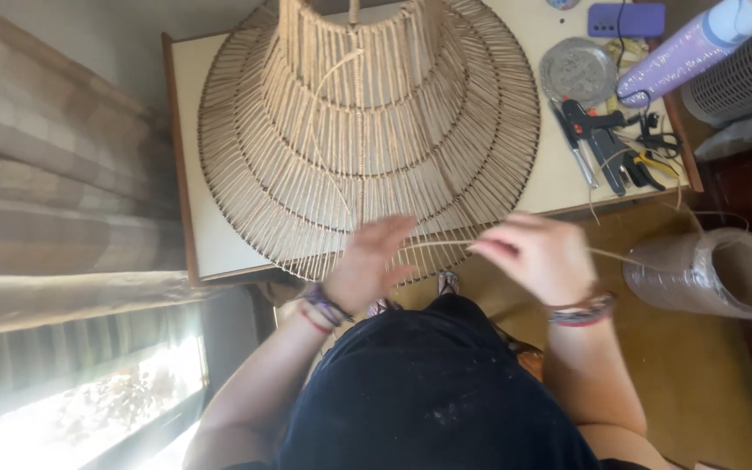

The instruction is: Assembling a wicker lampshade using a hot glue gun and pliers to secure and trim strands.

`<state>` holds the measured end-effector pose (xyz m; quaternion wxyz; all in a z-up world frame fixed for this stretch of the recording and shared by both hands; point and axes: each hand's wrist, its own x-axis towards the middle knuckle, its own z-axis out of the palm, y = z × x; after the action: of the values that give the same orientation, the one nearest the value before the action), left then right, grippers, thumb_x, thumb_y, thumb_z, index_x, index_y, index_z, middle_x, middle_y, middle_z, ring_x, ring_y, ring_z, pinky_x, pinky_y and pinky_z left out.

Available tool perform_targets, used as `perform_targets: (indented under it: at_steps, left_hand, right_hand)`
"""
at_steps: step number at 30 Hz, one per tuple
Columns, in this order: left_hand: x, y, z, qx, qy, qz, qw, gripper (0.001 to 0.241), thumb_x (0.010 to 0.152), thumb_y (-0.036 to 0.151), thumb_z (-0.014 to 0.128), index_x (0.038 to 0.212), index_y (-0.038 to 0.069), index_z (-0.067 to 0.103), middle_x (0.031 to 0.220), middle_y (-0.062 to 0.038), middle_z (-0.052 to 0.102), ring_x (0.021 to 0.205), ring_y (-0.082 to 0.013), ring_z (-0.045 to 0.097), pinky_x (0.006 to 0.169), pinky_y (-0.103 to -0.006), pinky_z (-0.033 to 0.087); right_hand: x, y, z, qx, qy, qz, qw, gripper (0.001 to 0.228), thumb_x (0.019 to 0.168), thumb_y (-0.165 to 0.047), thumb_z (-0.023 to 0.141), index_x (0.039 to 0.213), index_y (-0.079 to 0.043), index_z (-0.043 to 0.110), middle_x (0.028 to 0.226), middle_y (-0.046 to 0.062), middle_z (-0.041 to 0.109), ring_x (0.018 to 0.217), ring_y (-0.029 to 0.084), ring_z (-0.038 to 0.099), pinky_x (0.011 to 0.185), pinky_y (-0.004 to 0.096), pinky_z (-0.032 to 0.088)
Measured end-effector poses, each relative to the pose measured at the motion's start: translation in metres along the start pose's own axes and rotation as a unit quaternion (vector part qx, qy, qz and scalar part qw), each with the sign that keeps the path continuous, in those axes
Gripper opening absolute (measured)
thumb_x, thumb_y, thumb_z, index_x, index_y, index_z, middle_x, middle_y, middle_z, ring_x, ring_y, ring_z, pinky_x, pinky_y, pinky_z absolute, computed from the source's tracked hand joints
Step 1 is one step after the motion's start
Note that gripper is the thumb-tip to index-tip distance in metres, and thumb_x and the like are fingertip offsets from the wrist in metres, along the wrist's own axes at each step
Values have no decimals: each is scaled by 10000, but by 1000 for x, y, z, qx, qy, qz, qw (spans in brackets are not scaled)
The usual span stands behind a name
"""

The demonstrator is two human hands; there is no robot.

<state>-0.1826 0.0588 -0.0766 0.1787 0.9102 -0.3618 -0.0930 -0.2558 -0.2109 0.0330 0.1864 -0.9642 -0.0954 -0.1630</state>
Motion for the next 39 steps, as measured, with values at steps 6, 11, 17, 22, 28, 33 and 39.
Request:
perform_targets:
  at_steps: [6,11,17,22,28,33,39]
  left_hand:
    - [25,4,23,-230,-47,66,970,342,1045,425,511,1293,277,694,1107,8,781,1007,-289,727,848,-414,584]
    - [60,36,27,-129,-117,144,974,719,926,425,645,1578,272,381,1259,-150,685,1173,-397,647,1001,-531,485]
    - [125,99,29,-292,-65,61,952,263,1042,353,535,1210,257,713,1109,-41,777,1087,-303,700,921,-427,561]
    - [167,127,58,-191,-147,93,966,386,1018,407,507,1309,174,607,1152,-154,729,1117,-377,674,982,-505,513]
    - [225,183,78,-291,-163,68,940,333,1061,444,432,1252,219,587,874,-49,773,963,-325,730,858,-471,566]
    - [239,187,125,-110,-139,28,984,358,1068,433,360,1102,206,634,868,-88,759,891,-314,748,817,-427,575]
    - [267,252,87,-340,-147,71,926,520,1039,384,491,1432,51,417,1147,-282,692,1073,-505,653,925,-611,531]
  right_hand:
    - [-17,26,-16,10,-19,-10,1000,129,921,-291,770,848,-190,736,666,-31,639,649,201,684,545,302,533]
    - [-31,54,-18,-26,-14,5,1000,113,919,-278,764,871,-188,716,682,-19,595,677,202,666,567,321,529]
    - [-38,125,-43,-6,-10,23,1000,125,949,-314,749,893,-208,714,676,-59,569,673,169,654,564,275,513]
    - [-52,203,-55,-10,-31,36,999,155,952,-329,734,871,-200,707,676,-38,571,664,172,655,582,284,528]
    - [-55,270,-61,33,-67,9,997,141,949,-317,722,868,-207,689,688,-41,594,692,189,680,601,306,549]
    - [-64,321,-73,-43,-93,33,994,126,977,-342,703,908,-237,694,768,-52,627,742,186,687,635,313,557]
    - [-65,356,-23,122,-158,-29,979,132,973,-295,640,923,-173,645,804,20,657,814,282,706,652,416,563]
